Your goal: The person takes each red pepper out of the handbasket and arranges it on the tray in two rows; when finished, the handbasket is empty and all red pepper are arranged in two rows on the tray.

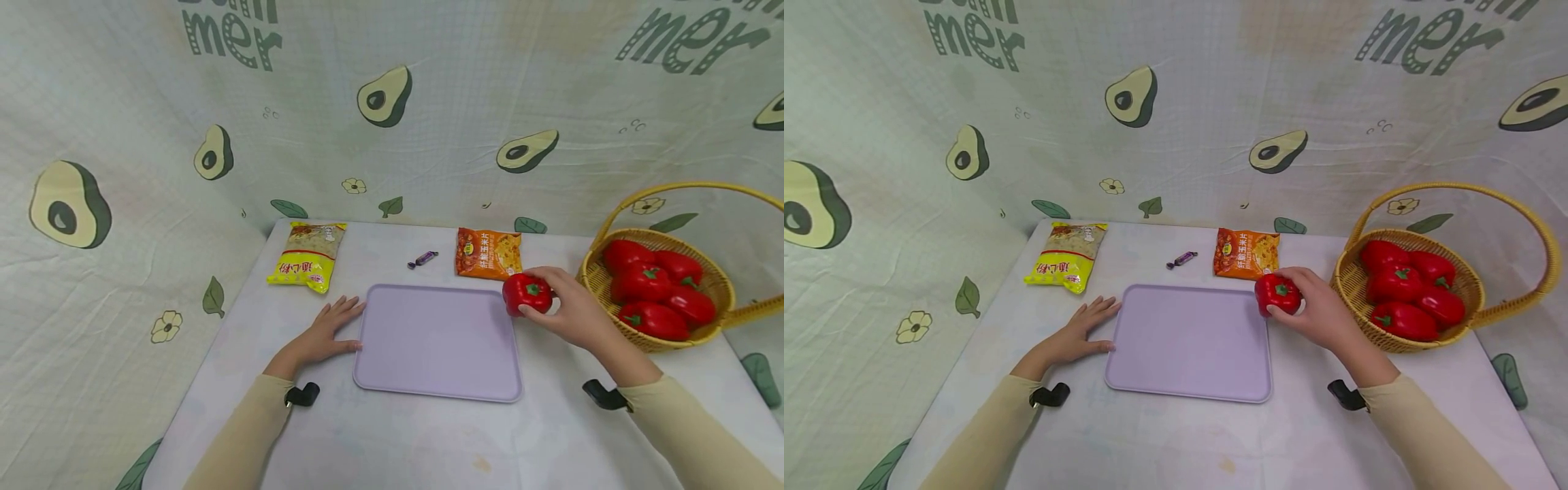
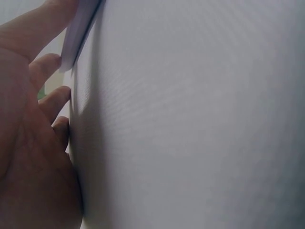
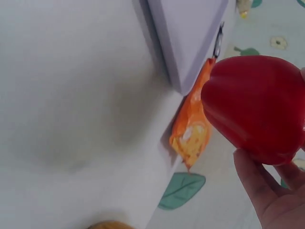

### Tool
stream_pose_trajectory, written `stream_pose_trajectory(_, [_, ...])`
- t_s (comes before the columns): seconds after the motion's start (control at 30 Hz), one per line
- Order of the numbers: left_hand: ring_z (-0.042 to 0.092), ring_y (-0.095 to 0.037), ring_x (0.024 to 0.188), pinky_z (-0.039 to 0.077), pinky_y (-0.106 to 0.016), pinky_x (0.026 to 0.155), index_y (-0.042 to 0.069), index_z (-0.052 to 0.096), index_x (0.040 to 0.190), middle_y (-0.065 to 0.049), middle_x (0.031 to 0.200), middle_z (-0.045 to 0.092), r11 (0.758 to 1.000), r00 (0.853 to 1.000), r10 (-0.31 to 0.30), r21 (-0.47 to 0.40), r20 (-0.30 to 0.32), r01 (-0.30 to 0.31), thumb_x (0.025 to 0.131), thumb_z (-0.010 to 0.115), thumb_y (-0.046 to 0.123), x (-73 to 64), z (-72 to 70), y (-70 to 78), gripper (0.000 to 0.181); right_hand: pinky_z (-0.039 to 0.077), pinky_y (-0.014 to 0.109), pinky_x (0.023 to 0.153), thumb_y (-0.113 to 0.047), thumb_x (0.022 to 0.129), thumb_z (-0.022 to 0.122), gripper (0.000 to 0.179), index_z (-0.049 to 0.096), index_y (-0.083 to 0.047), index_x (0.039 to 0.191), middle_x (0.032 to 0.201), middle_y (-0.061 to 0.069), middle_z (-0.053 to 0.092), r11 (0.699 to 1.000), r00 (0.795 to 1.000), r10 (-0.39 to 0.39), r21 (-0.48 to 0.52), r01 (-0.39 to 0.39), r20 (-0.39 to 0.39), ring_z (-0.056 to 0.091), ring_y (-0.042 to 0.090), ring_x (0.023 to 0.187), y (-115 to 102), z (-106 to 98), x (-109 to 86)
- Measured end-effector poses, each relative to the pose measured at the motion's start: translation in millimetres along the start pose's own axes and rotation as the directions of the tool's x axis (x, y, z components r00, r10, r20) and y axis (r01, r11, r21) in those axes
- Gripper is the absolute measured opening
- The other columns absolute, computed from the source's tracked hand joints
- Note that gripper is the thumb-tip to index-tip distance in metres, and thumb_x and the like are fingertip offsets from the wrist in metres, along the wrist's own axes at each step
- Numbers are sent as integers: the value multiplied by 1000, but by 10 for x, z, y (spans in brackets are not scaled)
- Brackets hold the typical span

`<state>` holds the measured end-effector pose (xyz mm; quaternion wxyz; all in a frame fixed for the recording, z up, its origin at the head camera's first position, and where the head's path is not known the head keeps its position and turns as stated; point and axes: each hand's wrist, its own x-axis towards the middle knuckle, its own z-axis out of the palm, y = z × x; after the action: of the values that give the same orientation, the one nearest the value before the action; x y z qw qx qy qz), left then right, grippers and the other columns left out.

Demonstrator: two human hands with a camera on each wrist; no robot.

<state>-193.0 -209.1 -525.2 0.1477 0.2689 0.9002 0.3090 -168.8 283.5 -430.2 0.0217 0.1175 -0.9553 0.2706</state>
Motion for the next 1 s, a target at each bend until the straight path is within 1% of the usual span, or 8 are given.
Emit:
stream_pose_trajectory(0.2, [3,-33,157,-3,-57,124,19,32,161,-9,169,19,1000,1000,5,-8,-6,-5,91,75,46,-5,-9,19,87,57,60,87,-36,83,85,75,50,-12,145,144,20,50,999,999,-11,49,10,32,52,42,125,-135,118,78])
stream_pose_trajectory(0.4, [3,-34,157,-3,-57,124,18,32,161,-9,169,20,1000,1000,9,-8,-8,-9,90,76,43,-18,-17,45,87,57,59,88,-39,83,84,72,52,-14,143,140,16,53,996,998,-42,84,38,45,54,39,122,-268,276,163])
stream_pose_trajectory(0.53, [3,-34,157,-4,-57,124,18,32,161,-9,169,20,1000,1000,12,-6,-9,-12,90,76,42,-21,-20,46,87,57,58,88,-39,84,83,69,54,-15,142,139,14,54,993,996,-81,92,77,34,55,37,122,-337,385,227])
stream_pose_trajectory(0.67, [3,-33,157,-4,-57,123,19,32,161,-8,169,20,1000,1000,5,-7,-2,-5,91,76,43,-14,-22,40,87,57,58,88,-39,84,83,67,55,-17,141,141,14,53,992,995,-95,82,92,43,52,38,126,-419,468,282])
stream_pose_trajectory(0.83, [0,-28,157,-5,-53,124,23,28,163,-4,170,16,1000,1000,-15,12,18,15,92,74,46,7,-17,15,87,56,59,89,-38,84,83,66,56,-17,140,142,14,54,988,991,-134,79,132,24,51,38,128,-508,556,346])
stream_pose_trajectory(0.93, [1,-30,157,-5,-54,124,22,28,163,-5,170,17,1000,1000,-9,12,12,9,92,74,46,8,-12,5,88,56,59,89,-37,83,84,66,57,-17,140,140,15,55,986,988,-151,79,150,16,52,38,128,-561,608,390])
stream_pose_trajectory(1.0, [2,-32,157,-4,-56,124,21,29,162,-7,170,17,1000,1000,-2,11,7,2,92,74,46,3,-10,5,87,57,58,88,-38,83,84,67,57,-17,141,142,16,54,985,988,-151,86,149,25,51,39,129,-606,639,424])
